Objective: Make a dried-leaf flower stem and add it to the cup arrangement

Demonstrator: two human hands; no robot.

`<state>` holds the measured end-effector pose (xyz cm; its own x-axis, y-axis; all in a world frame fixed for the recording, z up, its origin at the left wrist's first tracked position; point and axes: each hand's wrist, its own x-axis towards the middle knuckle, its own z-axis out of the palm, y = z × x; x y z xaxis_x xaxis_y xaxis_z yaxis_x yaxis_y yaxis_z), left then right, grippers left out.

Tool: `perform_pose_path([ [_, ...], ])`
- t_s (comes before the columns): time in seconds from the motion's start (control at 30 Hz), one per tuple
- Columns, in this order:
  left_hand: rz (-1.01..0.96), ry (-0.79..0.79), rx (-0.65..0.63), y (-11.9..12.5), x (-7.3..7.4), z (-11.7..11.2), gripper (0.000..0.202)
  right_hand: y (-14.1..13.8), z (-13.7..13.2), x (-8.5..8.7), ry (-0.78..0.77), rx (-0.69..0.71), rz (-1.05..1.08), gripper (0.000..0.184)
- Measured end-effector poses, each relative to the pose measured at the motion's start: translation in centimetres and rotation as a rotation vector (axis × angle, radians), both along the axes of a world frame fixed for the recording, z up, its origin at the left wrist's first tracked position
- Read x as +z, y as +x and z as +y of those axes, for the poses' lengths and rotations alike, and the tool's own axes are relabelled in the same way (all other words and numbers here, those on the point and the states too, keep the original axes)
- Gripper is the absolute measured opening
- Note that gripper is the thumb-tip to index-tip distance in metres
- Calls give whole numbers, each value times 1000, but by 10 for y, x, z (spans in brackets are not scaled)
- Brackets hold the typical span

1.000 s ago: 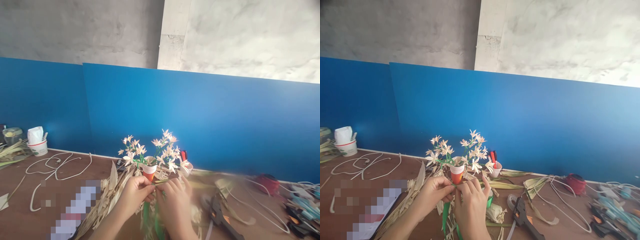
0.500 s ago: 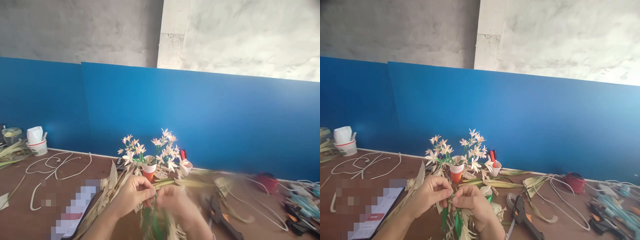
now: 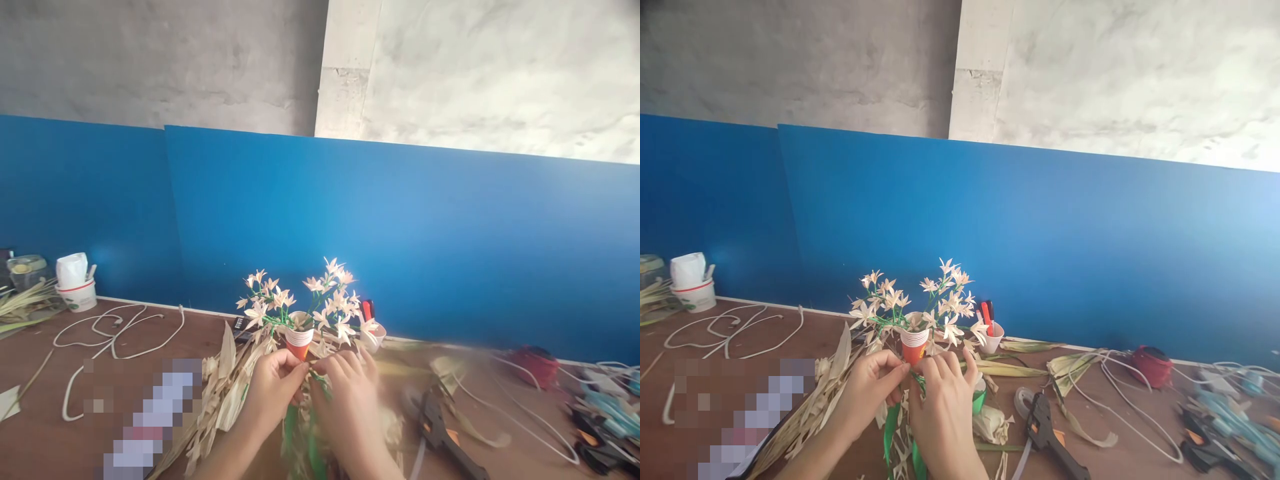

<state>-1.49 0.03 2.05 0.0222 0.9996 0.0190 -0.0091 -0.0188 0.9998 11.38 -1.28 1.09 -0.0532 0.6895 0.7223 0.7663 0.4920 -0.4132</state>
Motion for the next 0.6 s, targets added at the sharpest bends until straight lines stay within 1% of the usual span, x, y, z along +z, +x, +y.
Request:
perform_pose_path([
  [0.1,-35,-29,39,6,-4,-2,24,-6,2,-6,78,-46,-19,15],
  [0.2,-57,-42,46,7,-3,-3,25,-6,3,-7,119,-47,-20,18],
  [0.27,-50,-40,13,4,1,-2,26,-5,3,-4,144,-33,-29,19],
  [0.43,-15,-11,-124,-10,12,-1,24,-3,-1,6,188,-19,-65,18],
  [0.6,58,39,-147,-19,17,-2,20,-4,-4,10,201,-16,-86,18],
])
